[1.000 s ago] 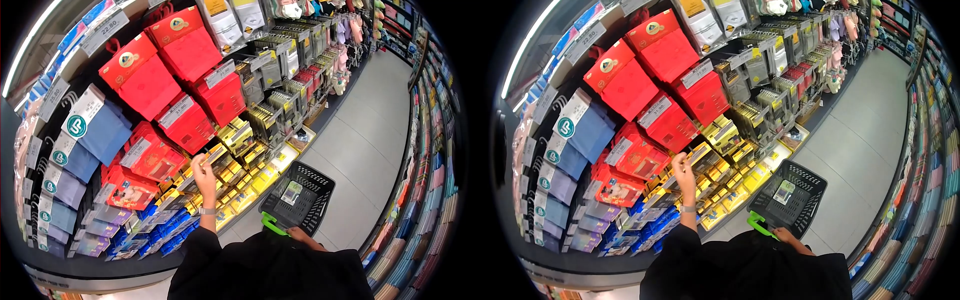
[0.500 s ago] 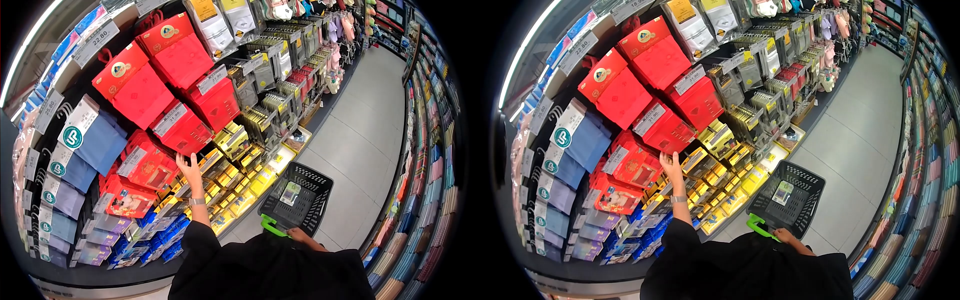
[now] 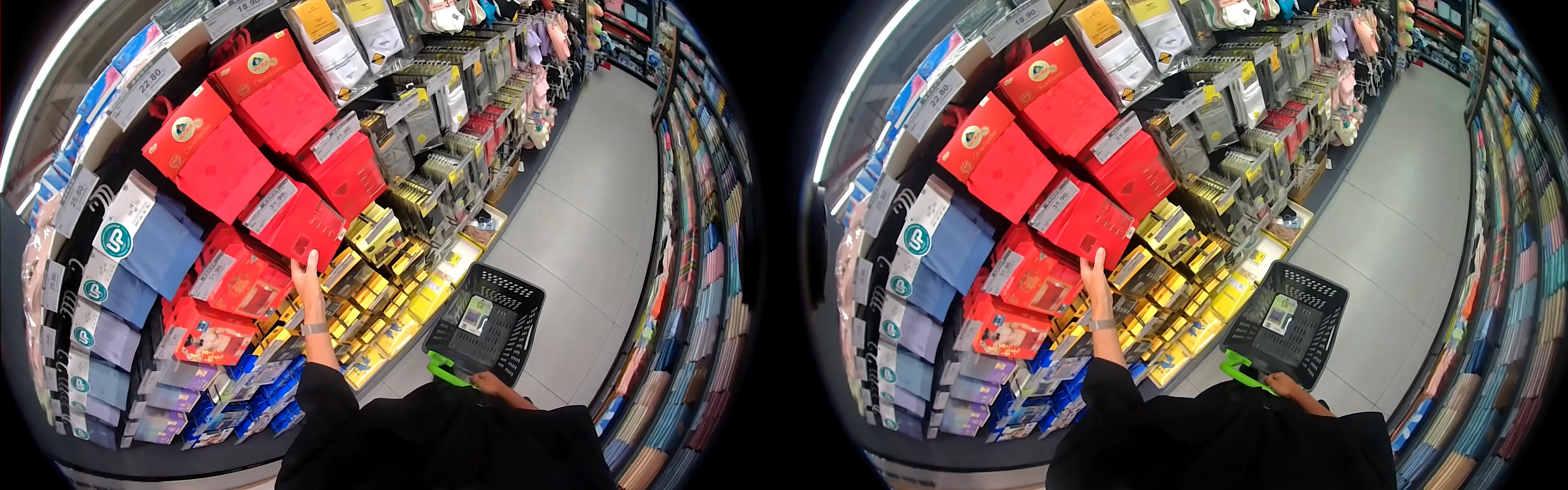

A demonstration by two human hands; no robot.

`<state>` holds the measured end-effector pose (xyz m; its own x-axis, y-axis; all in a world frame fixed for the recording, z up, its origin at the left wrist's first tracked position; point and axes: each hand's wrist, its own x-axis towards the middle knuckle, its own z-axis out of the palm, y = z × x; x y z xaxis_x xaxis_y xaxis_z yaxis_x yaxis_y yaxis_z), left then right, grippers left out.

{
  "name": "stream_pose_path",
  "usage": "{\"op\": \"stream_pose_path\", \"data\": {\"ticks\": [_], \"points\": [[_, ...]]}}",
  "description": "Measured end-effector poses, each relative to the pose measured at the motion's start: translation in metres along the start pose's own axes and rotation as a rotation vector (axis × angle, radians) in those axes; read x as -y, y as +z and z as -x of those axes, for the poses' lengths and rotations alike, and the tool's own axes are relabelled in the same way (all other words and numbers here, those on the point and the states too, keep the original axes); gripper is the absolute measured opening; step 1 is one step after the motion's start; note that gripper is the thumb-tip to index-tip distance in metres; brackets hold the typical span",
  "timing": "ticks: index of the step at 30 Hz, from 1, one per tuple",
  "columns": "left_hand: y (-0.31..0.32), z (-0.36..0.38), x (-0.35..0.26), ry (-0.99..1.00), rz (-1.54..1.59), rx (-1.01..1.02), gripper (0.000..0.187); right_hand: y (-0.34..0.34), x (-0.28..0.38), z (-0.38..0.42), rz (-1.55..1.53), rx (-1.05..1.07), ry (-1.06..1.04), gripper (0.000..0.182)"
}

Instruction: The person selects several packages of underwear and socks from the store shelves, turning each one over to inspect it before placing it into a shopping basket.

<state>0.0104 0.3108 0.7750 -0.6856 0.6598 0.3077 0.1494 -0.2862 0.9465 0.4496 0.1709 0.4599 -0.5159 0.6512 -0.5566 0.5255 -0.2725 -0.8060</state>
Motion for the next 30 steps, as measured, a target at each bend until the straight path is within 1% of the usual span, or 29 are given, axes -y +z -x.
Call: {"op": "stream_pose_path", "data": {"ticks": [4, 6, 7, 11, 13, 14, 16, 17, 18, 20, 22, 24, 25, 26, 28, 29, 30], "points": [[-0.007, 0.009, -0.003, -0.048, 0.090, 0.025, 0.044, -0.003, 0.007, 0.005, 0.034, 0.018, 0.032, 0.038], [-0.009, 0.018, -0.009, -0.140, 0.304, 0.043, 0.042, -0.003, 0.008, 0.007, 0.023, 0.015, 0.020, 0.038], [-0.011, 0.022, -0.013, -0.160, 0.354, 0.063, 0.041, -0.004, 0.009, 0.007, 0.022, 0.016, 0.022, 0.038], [-0.016, 0.032, -0.013, -0.185, 0.404, 0.126, 0.041, -0.001, 0.003, 0.003, 0.015, 0.019, 0.025, 0.038], [-0.018, 0.037, -0.011, -0.226, 0.409, 0.218, 0.042, -0.002, 0.005, 0.004, 0.017, 0.021, 0.016, 0.038], [-0.017, 0.041, -0.010, -0.227, 0.409, 0.218, 0.042, -0.003, 0.006, 0.004, 0.031, 0.027, 0.022, 0.039], [-0.015, 0.055, -0.001, -0.310, 0.416, 0.305, 0.045, -0.003, 0.009, 0.003, 0.033, 0.024, 0.042, 0.039], [-0.012, 0.063, 0.005, -0.353, 0.399, 0.291, 0.045, -0.003, 0.007, -0.001, 0.075, 0.030, -0.004, 0.040], [-0.008, 0.073, 0.009, -0.381, 0.403, 0.324, 0.045, -0.003, 0.003, -0.001, 0.112, 0.027, -0.042, 0.041], [0.000, 0.096, 0.019, -0.477, 0.396, 0.397, 0.043, -0.005, 0.004, 0.002, 0.133, -0.016, -0.028, 0.040], [0.008, 0.120, 0.035, -0.576, 0.413, 0.479, 0.040, -0.007, 0.002, 0.002, 0.141, -0.134, -0.031, 0.038], [0.022, 0.146, 0.036, -0.741, 0.371, 0.453, 0.039, -0.009, -0.015, -0.013, -0.133, -0.185, -0.016, 0.037], [0.024, 0.155, 0.048, -0.808, 0.377, 0.492, 0.038, -0.020, 0.003, -0.004, -0.376, -0.175, 0.030, 0.031], [0.026, 0.164, 0.061, -0.841, 0.359, 0.513, 0.038, -0.036, 0.041, 0.012, -0.618, -0.160, 0.073, 0.027], [0.049, 0.181, 0.048, -0.881, 0.326, 0.567, 0.036, -0.055, 0.085, 0.026, -0.850, -0.204, 0.029, 0.031], [0.056, 0.189, 0.049, -0.888, 0.324, 0.569, 0.036, -0.064, 0.108, 0.035, -0.853, -0.207, 0.035, 0.031], [0.062, 0.196, 0.050, -0.896, 0.258, 0.637, 0.036, -0.074, 0.130, 0.045, -0.997, -0.163, -0.070, 0.036]]}}
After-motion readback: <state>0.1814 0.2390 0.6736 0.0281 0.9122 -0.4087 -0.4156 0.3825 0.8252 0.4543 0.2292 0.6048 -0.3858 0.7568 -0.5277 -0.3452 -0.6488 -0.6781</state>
